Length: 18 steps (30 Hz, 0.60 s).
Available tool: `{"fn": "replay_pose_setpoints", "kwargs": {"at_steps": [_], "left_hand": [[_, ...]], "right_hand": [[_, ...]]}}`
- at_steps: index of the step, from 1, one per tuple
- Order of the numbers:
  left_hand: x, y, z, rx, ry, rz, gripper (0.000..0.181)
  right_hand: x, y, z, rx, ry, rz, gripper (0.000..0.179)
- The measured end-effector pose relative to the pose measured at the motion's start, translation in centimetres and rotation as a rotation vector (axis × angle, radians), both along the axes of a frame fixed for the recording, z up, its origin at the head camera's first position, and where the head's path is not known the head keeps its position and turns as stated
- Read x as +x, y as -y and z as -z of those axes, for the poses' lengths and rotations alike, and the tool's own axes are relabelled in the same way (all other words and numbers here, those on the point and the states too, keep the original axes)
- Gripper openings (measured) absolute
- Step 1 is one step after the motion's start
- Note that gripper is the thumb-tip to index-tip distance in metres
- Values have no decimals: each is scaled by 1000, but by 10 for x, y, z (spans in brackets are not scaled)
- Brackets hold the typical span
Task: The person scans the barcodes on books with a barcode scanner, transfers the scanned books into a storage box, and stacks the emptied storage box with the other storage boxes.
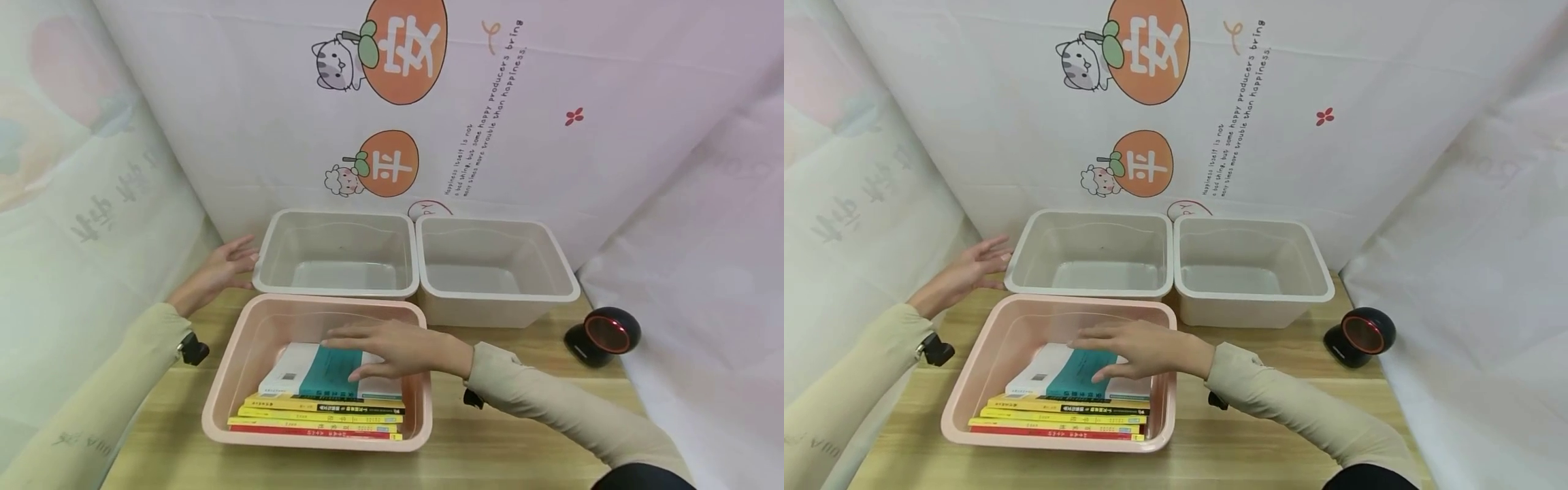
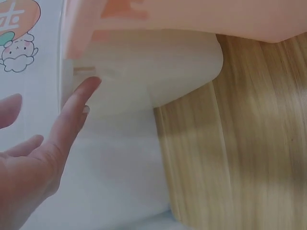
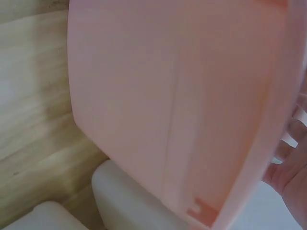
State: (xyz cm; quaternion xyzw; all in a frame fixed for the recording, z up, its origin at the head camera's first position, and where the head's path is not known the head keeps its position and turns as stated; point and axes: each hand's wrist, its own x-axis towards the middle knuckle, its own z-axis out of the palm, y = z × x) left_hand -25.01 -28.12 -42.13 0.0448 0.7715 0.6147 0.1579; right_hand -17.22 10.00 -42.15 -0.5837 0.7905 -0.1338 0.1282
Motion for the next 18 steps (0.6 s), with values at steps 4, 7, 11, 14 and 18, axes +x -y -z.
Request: {"fn": "replay_pose_setpoints", "kwargs": {"at_steps": [4, 7, 11, 14, 18], "left_hand": [[-1, 1, 0, -5, -5, 10, 73], [-3, 3, 0, -3, 1, 18, 74], [-8, 3, -2, -32, 20, 31, 75], [-13, 2, -5, -54, 43, 50, 77], [-18, 3, -6, -71, 72, 86, 79]], "right_hand": [[5, 3, 5, 57, 13, 3, 70], [9, 6, 10, 109, 17, -15, 68], [12, 6, 18, 173, 64, -36, 61], [12, 6, 21, 209, 122, -37, 56], [11, 7, 20, 239, 186, -34, 54]]}}
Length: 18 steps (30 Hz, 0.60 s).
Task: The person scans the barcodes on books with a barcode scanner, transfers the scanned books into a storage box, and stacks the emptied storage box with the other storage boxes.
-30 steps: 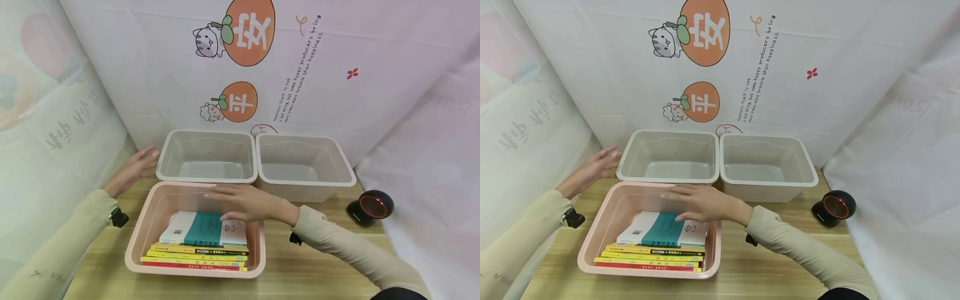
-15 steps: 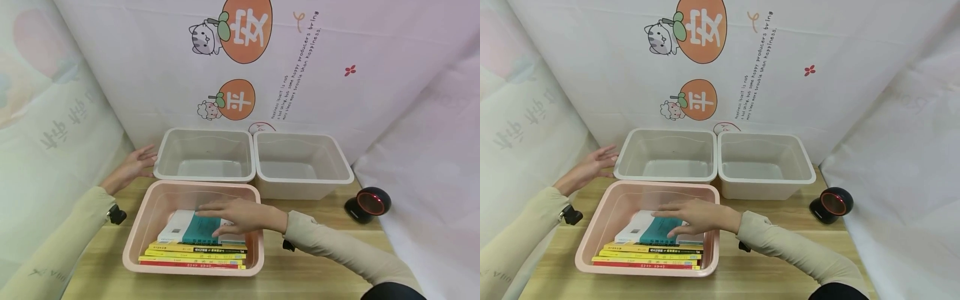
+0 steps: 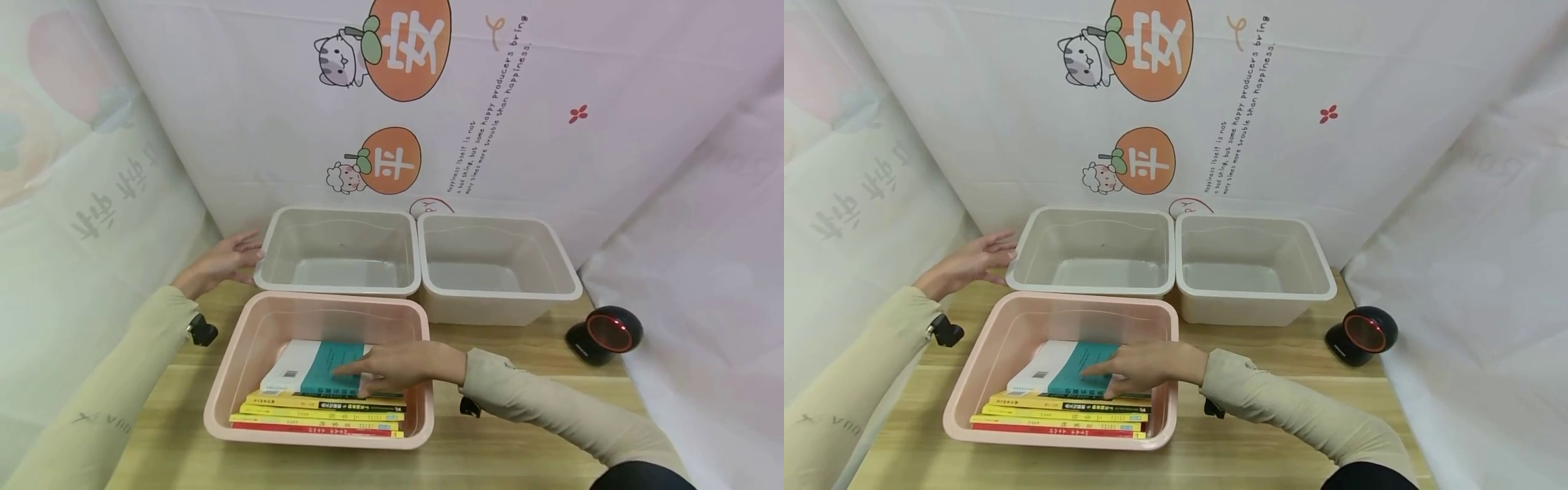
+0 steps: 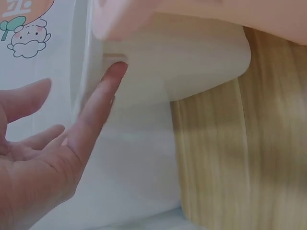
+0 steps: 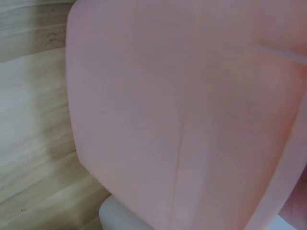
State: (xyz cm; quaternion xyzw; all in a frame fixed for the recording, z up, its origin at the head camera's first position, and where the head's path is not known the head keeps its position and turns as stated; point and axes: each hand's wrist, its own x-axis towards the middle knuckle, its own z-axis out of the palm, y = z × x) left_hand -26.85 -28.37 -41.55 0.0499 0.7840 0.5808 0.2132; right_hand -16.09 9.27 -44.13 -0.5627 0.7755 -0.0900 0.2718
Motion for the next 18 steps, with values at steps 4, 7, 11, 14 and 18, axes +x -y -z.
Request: {"fn": "replay_pose_setpoints", "kwargs": {"at_steps": [4, 7, 11, 14, 18], "left_hand": [[-2, 2, 6, 15, 20, 21, 80], [0, 4, 8, 13, 33, 25, 80], [1, 5, 8, 4, 51, 20, 79], [-1, 4, 8, 14, 66, 30, 80], [-3, 6, 10, 27, 84, 46, 80]], "right_hand": [[-1, 2, -2, 56, 48, 42, 54], [1, 6, -3, 101, 81, 79, 57], [2, 12, -6, 139, 112, 104, 68], [1, 12, -6, 141, 86, 102, 65], [0, 8, -1, 70, -80, 65, 41]]}}
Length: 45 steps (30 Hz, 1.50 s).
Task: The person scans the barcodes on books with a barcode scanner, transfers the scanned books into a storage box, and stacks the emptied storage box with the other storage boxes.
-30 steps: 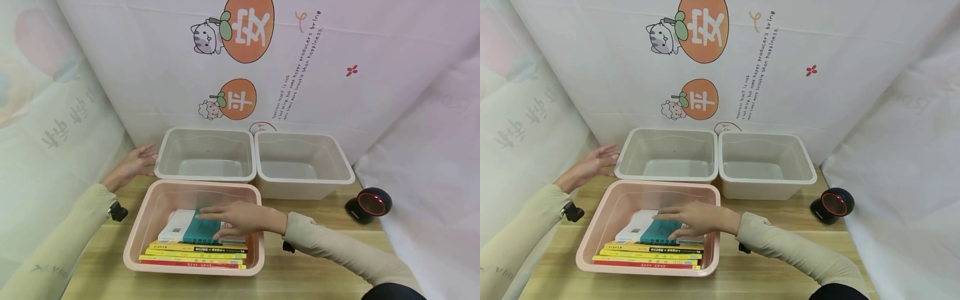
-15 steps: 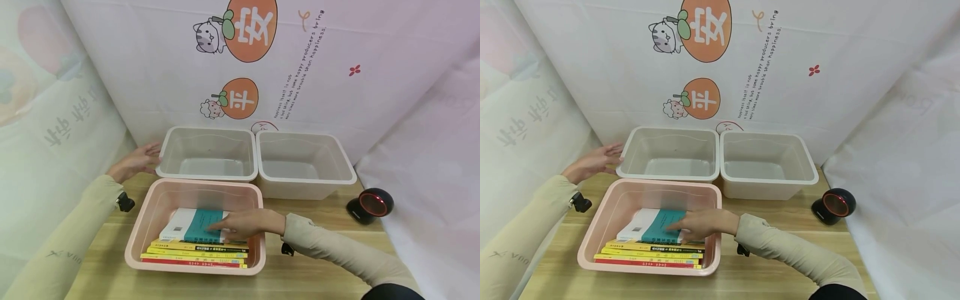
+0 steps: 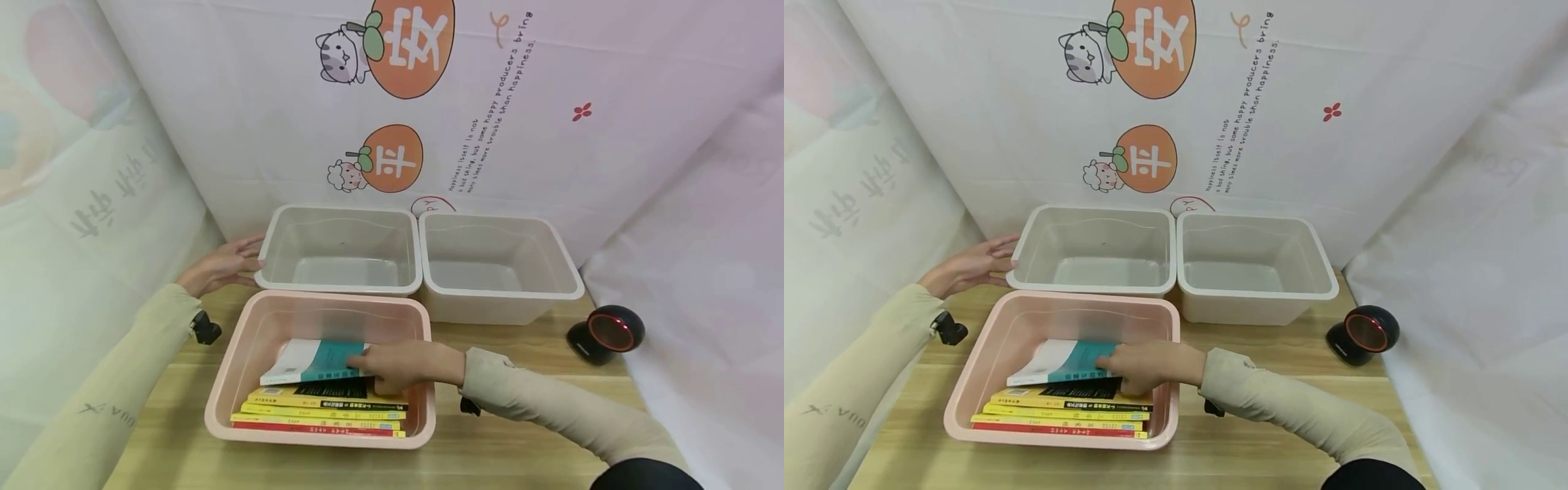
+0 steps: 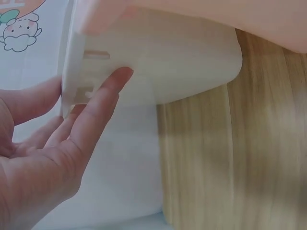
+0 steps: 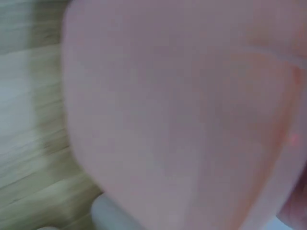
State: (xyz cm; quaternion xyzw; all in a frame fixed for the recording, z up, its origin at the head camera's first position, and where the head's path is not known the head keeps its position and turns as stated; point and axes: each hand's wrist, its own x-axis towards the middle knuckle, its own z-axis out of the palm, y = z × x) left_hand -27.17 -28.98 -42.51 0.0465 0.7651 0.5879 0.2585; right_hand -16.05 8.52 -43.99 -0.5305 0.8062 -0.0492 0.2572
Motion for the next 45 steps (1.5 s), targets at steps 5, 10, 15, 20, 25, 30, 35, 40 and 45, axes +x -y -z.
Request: {"fn": "replay_pose_setpoints", "kwargs": {"at_steps": [5, 10, 15, 20, 25, 30, 35, 40, 45], "left_hand": [[0, 3, 1, -7, 1, 1, 81], [0, 1, 0, 21, -5, -20, 83], [1, -1, 2, 50, -26, -10, 83], [-1, -1, 2, 75, 0, -19, 84], [-1, 2, 2, 81, 24, 4, 81], [-2, 5, 5, 96, 50, 22, 82], [-3, 5, 7, 101, 51, 1, 85], [-3, 5, 5, 103, 77, 1, 85], [-2, 3, 2, 108, 99, 6, 84]], "right_hand": [[-4, -12, 3, -154, -209, 14, 16], [-11, -19, -2, -226, -221, 130, 6], [-17, -23, -9, -211, -129, 188, 5], [-18, -26, -7, -232, -79, 167, 8], [-21, -30, -3, -321, -131, 229, 28], [-26, -33, -6, -458, -194, 304, 32], [-26, -34, -19, -536, -198, 355, 35], [-23, -33, -31, -572, -183, 401, 34], [-19, -31, -50, -634, -143, 467, 33]]}}
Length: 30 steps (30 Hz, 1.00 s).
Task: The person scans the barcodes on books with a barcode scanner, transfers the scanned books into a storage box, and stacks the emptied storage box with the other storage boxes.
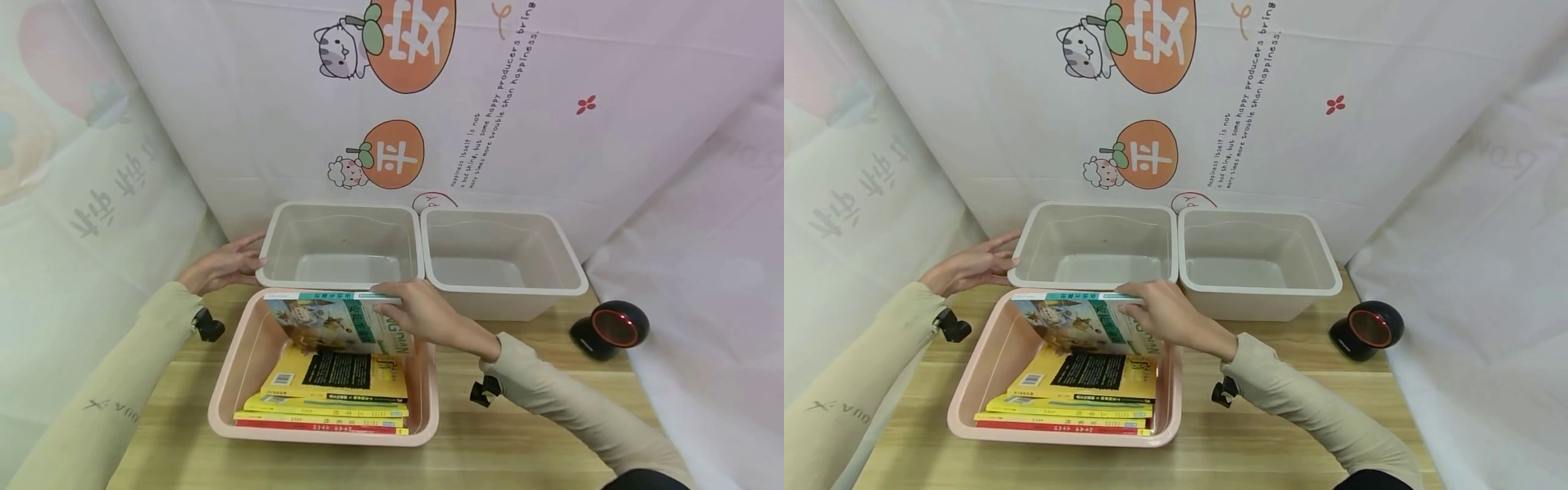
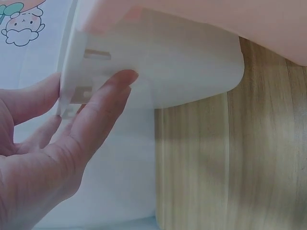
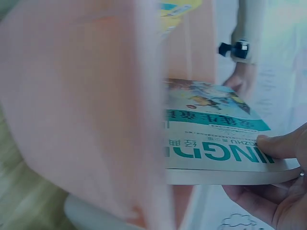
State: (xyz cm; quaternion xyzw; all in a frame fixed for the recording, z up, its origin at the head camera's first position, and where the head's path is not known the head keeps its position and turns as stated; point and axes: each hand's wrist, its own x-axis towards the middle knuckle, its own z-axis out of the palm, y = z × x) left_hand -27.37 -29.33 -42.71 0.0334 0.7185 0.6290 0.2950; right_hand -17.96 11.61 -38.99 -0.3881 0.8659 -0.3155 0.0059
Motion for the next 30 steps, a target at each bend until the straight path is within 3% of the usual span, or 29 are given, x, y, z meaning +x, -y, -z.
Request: {"fn": "replay_pose_setpoints", "kwargs": {"at_steps": [8, 16, 23, 30], "left_hand": [[0, 2, 1, 11, 8, -8, 84], [-2, 1, 3, 17, 19, -30, 88], [1, 2, 4, 23, 10, -23, 84], [0, 1, 2, 17, -7, -2, 87]], "right_hand": [[-1, -7, -29, -84, 36, -11, 31], [-4, -18, -57, -162, -65, 9, 28], [-5, -44, -90, -171, -160, 122, 25], [3, -84, -125, -127, -234, 249, 24]]}}
